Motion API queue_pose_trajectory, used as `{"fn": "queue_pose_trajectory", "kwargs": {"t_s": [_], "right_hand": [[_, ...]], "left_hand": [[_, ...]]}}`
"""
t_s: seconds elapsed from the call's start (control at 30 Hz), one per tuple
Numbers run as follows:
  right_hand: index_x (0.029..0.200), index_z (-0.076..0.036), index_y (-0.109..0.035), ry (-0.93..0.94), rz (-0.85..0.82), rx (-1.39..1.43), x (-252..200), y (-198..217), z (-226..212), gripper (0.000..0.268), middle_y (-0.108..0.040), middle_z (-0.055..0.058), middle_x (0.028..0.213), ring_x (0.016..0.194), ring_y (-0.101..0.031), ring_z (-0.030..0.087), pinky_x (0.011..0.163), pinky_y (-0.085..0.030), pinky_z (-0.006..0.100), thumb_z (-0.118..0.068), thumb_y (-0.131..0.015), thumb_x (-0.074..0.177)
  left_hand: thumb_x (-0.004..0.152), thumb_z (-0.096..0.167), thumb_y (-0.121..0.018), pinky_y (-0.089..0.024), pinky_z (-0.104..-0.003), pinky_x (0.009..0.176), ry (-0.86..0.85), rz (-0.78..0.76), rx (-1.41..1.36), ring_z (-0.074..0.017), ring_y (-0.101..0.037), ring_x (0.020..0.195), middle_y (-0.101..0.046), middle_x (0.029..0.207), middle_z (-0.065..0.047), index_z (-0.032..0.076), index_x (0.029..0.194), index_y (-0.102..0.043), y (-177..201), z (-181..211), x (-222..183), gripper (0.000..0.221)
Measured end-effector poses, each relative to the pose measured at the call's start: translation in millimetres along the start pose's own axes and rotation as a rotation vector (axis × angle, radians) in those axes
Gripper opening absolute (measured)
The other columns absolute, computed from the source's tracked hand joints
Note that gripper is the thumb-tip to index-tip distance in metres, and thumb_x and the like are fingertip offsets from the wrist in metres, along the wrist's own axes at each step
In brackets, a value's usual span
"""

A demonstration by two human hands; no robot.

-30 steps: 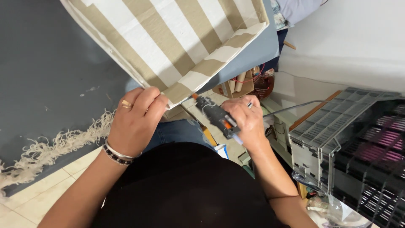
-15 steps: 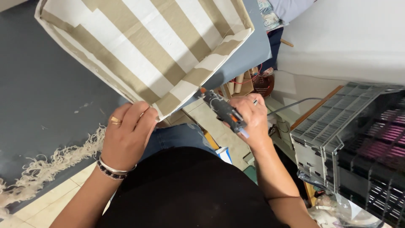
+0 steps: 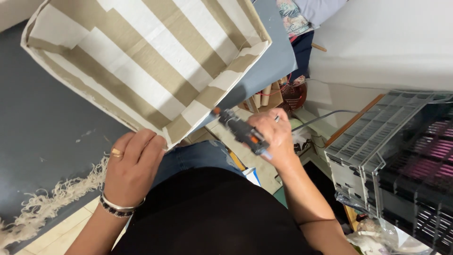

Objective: Applying decorative fringe to the edges of a fabric-covered box using a hot glue gun

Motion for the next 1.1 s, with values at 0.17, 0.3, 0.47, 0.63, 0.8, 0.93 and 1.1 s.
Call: {"fn": "queue_pose_trajectory", "kwargs": {"t_s": [0.17, 0.3, 0.47, 0.63, 0.8, 0.93, 1.1], "right_hand": [[0.093, -0.010, -0.061, -0.051, -0.047, -0.091, 17, 8, 3, 0.038, -0.071, 0.003, 0.081, 0.074, -0.071, 0.018, 0.084, -0.050, 0.034, -0.047, -0.056, 0.101], [0.094, -0.012, -0.061, -0.084, -0.068, -0.034, 16, 5, 7, 0.023, -0.071, 0.002, 0.085, 0.076, -0.068, 0.017, 0.085, -0.047, 0.035, -0.033, -0.070, 0.096], [0.092, -0.011, -0.062, -0.105, -0.056, -0.056, 14, 8, 22, 0.028, -0.073, 0.002, 0.087, 0.079, -0.070, 0.018, 0.085, -0.051, 0.034, -0.035, -0.074, 0.093], [0.088, -0.010, -0.061, -0.021, -0.011, -0.117, 12, 7, 22, 0.032, -0.070, 0.002, 0.080, 0.071, -0.066, 0.016, 0.080, -0.050, 0.033, -0.040, -0.064, 0.099], [0.096, -0.009, -0.061, -0.101, -0.050, -0.027, 31, 21, 23, 0.036, -0.071, 0.006, 0.090, 0.079, -0.070, 0.020, 0.085, -0.047, 0.038, -0.045, -0.060, 0.100], [0.092, -0.011, -0.062, -0.031, -0.027, -0.044, 23, 12, 24, 0.036, -0.072, 0.003, 0.087, 0.076, -0.071, 0.016, 0.083, -0.048, 0.033, -0.046, -0.062, 0.098], [0.092, -0.009, -0.062, -0.067, -0.037, -0.046, 32, 23, 32, 0.038, -0.070, 0.005, 0.087, 0.076, -0.069, 0.019, 0.084, -0.047, 0.038, -0.047, -0.059, 0.099]], "left_hand": [[0.106, 0.002, -0.056, -0.050, -0.038, 0.091, 0.037, -0.096, -0.041, -0.0276, -0.056, 0.090, -0.061, 0.108, -0.007, 0.006, 0.100, -0.064, 11, 6, 21, 0.011], [0.105, 0.002, -0.060, -0.050, -0.037, 0.093, 0.044, -0.098, -0.020, -0.0283, -0.057, 0.091, -0.062, 0.111, -0.007, 0.007, 0.102, -0.065, 8, 5, 18, 0.008], [0.104, 0.001, -0.063, -0.053, -0.039, 0.090, 0.074, -0.090, -0.036, -0.0294, -0.054, 0.091, -0.061, 0.112, -0.007, 0.008, 0.103, -0.066, 7, 4, 15, 0.008], [0.103, 0.000, -0.063, -0.052, -0.042, 0.093, 0.092, -0.102, -0.062, -0.0317, -0.054, 0.093, -0.062, 0.116, -0.010, 0.006, 0.107, -0.067, 6, 1, 12, 0.008], [0.102, 0.000, -0.064, -0.053, -0.041, 0.096, 0.101, -0.109, -0.041, -0.0300, -0.056, 0.094, -0.062, 0.116, -0.009, 0.007, 0.106, -0.068, 4, 0, 8, 0.009], [0.101, 0.003, -0.065, -0.052, -0.041, 0.098, 0.105, -0.127, -0.041, -0.0303, -0.057, 0.096, -0.063, 0.118, -0.009, 0.007, 0.108, -0.069, 1, -2, 5, 0.009], [0.101, 0.004, -0.064, -0.051, -0.041, 0.099, 0.132, -0.163, -0.032, -0.0311, -0.057, 0.097, -0.062, 0.118, -0.007, 0.010, 0.109, -0.069, 0, -3, 2, 0.010]]}}
Point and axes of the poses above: each hand's wrist, its own x-axis towards the middle knuckle, its own y-axis out of the back of the hand, z = x × y, the point moved 9 cm from there along x, towards the middle knuckle
